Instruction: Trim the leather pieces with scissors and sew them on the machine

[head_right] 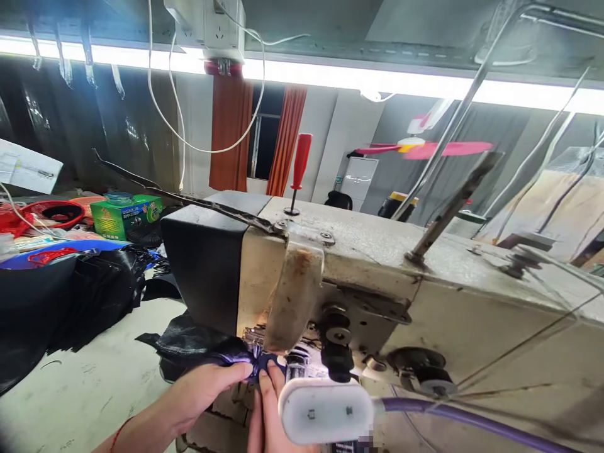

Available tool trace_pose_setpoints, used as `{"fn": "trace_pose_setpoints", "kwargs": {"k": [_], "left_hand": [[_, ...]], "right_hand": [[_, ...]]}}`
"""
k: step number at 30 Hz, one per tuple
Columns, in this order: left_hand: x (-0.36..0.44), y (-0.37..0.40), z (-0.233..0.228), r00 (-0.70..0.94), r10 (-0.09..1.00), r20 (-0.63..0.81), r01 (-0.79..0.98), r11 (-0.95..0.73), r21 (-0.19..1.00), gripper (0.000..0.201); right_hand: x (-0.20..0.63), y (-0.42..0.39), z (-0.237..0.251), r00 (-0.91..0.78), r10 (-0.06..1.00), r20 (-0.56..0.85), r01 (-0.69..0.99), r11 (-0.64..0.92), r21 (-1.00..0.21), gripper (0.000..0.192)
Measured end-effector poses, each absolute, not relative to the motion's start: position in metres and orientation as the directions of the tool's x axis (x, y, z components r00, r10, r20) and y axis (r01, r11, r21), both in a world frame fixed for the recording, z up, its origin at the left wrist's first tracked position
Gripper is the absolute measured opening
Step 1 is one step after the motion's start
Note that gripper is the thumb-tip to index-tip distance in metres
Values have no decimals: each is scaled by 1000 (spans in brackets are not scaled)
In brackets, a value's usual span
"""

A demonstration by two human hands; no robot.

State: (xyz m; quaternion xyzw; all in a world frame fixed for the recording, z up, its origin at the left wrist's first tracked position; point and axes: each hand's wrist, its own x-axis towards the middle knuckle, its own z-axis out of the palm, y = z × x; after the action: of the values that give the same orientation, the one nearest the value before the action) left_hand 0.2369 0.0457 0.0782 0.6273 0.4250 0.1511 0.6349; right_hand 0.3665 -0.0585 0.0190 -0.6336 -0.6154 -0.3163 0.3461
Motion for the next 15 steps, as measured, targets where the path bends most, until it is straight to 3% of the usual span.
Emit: {"fn": "trace_pose_setpoints", "kwargs": {"k": [7,13,15], "left_hand": [[244,50,71,549,784,-289,300,137,944,30],[250,57,77,581,760,-291,225,194,955,27],[251,59,81,589,753,-292,212,206,956,24]], "right_hand": [[378,-46,11,60,470,881,988,96,-119,41],[396,-44,7,-60,495,867,995,97,13,41],[396,-43,5,-50,504,862,996,88,7,40]]}}
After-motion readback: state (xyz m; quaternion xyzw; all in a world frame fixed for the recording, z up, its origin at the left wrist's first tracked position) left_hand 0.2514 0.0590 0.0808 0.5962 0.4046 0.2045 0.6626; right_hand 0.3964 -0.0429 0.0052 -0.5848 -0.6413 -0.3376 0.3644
